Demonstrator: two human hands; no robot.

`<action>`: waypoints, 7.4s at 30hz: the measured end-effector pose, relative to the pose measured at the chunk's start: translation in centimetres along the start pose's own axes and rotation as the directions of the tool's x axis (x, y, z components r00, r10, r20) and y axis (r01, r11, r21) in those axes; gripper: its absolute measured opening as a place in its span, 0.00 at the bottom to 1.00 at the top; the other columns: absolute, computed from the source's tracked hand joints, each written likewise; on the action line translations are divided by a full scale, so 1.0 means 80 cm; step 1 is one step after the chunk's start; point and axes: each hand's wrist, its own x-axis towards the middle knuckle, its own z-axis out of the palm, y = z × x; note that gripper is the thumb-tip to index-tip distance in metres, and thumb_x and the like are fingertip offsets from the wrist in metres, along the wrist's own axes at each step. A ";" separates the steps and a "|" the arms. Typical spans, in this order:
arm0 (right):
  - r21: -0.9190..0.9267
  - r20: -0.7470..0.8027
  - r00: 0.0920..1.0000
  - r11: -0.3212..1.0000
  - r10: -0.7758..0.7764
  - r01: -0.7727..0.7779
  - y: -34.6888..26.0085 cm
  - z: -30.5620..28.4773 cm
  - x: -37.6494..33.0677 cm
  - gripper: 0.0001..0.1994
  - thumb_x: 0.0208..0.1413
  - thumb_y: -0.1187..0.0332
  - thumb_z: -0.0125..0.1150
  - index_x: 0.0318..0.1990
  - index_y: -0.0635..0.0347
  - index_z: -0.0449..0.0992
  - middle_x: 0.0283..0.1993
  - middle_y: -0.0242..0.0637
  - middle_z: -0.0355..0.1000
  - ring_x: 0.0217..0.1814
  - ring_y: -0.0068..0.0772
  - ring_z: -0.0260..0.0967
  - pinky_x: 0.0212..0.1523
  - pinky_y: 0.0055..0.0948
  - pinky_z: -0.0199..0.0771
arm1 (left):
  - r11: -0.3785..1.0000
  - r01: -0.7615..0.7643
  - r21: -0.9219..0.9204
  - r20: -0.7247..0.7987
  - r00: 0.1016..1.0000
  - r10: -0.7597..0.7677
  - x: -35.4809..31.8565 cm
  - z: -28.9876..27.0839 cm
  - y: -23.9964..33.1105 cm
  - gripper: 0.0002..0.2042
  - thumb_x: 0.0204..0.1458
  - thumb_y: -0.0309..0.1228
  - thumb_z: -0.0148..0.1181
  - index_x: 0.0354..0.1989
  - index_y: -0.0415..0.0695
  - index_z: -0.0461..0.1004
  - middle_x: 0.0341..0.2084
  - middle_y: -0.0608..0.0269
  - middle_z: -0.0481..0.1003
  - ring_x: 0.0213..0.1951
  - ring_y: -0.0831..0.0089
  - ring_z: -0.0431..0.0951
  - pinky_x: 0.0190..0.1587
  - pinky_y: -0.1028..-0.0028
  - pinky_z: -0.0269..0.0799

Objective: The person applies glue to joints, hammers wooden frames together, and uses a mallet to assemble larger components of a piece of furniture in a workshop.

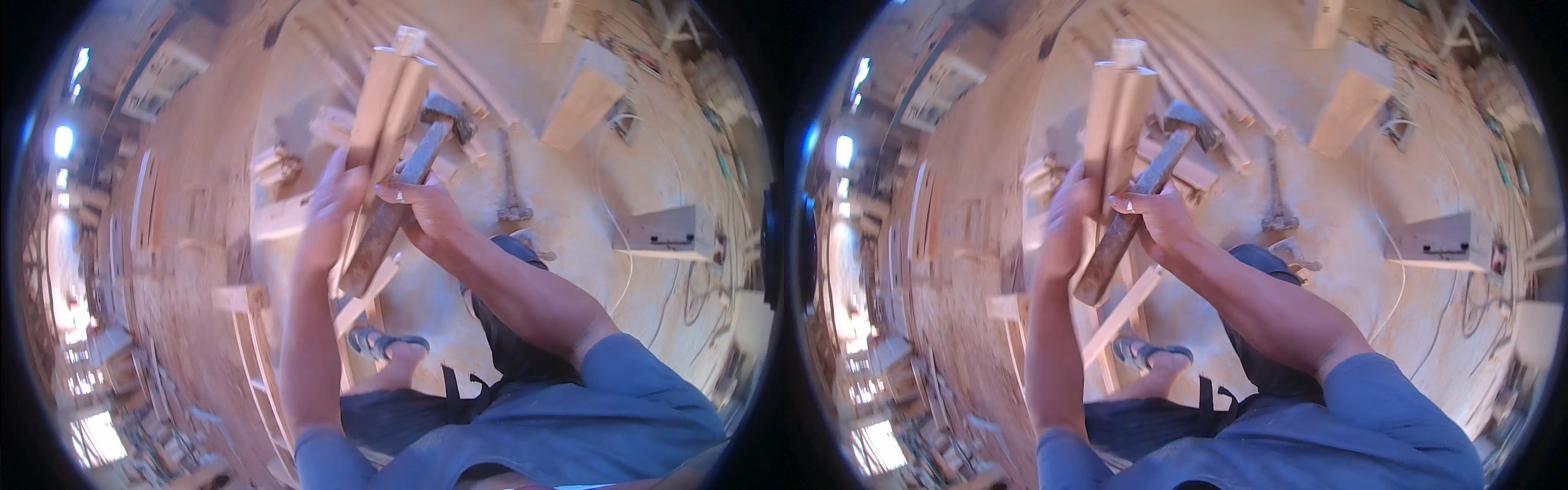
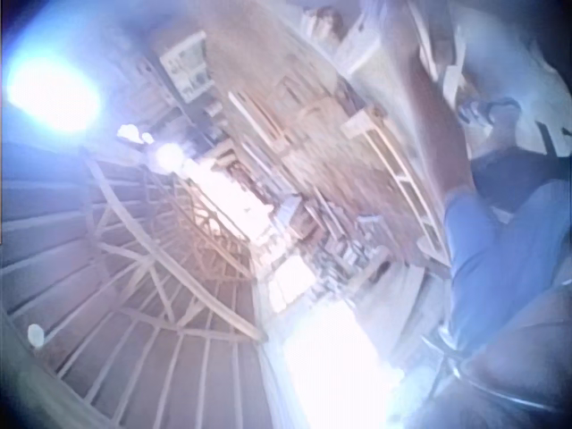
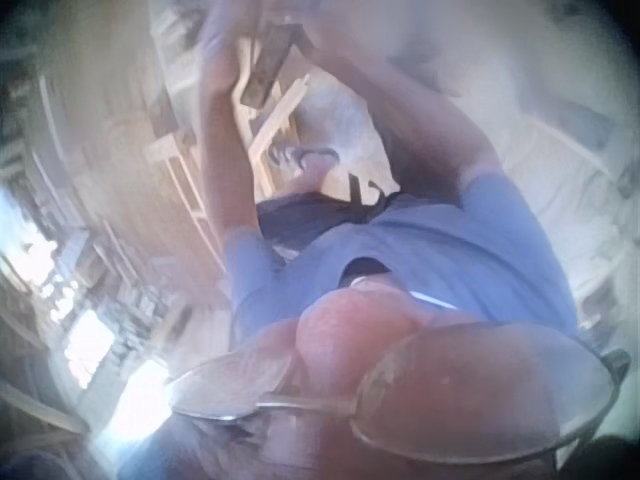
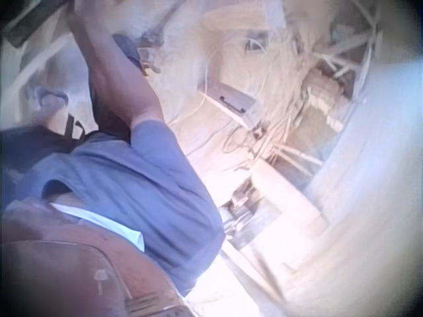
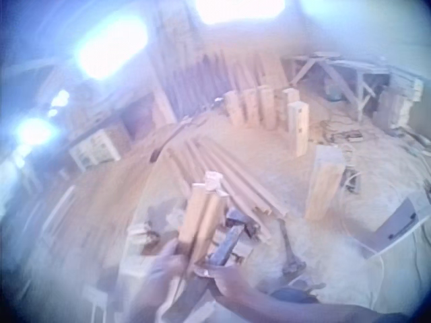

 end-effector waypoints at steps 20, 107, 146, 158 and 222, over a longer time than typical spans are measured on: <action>0.130 -0.005 0.924 0.916 0.383 -0.379 -0.042 -0.014 0.022 0.13 0.47 0.86 0.55 0.42 0.72 0.67 0.53 0.50 0.71 0.55 0.48 0.74 0.51 0.45 0.82 | 0.916 -0.400 -0.039 -0.865 0.473 0.170 0.013 -0.227 -0.134 0.21 0.41 0.17 0.67 0.46 0.33 0.72 0.41 0.57 0.74 0.44 0.66 0.74 0.53 0.68 0.69; -0.969 0.067 0.964 0.249 0.259 0.001 0.028 0.011 -0.004 0.27 0.37 0.72 0.69 0.49 0.66 0.69 0.40 0.34 0.69 0.42 0.27 0.65 0.46 0.27 0.67 | 0.738 -0.162 -0.655 -0.447 0.871 -0.205 0.030 -0.159 -0.169 0.15 0.55 0.25 0.60 0.48 0.29 0.71 0.43 0.52 0.76 0.41 0.65 0.79 0.46 0.67 0.76; -0.440 -0.112 0.892 0.783 0.437 -0.439 -0.042 -0.008 0.027 0.15 0.48 0.80 0.59 0.45 0.69 0.67 0.48 0.56 0.75 0.50 0.43 0.76 0.53 0.33 0.79 | 0.905 -0.418 -0.085 -0.918 0.386 0.092 0.027 -0.248 -0.238 0.22 0.42 0.11 0.67 0.48 0.34 0.71 0.44 0.52 0.75 0.43 0.65 0.78 0.49 0.69 0.79; -0.399 -0.161 0.869 0.774 0.469 -0.492 -0.046 -0.010 0.026 0.15 0.48 0.80 0.60 0.45 0.69 0.67 0.46 0.55 0.76 0.49 0.43 0.77 0.50 0.32 0.80 | 0.889 -0.442 -0.120 -0.951 0.309 0.025 0.030 -0.243 -0.241 0.22 0.43 0.13 0.68 0.48 0.42 0.72 0.43 0.56 0.76 0.43 0.67 0.79 0.44 0.70 0.79; -0.003 0.924 0.269 -0.700 0.271 0.715 -0.052 0.353 0.207 0.12 0.53 0.66 0.61 0.44 0.56 0.74 0.25 0.32 0.71 0.16 0.22 0.65 0.20 0.22 0.66 | 0.875 -0.401 0.273 -0.752 0.478 0.454 0.105 -0.226 -0.070 0.12 0.43 0.27 0.68 0.34 0.34 0.76 0.27 0.58 0.79 0.30 0.74 0.77 0.37 0.72 0.72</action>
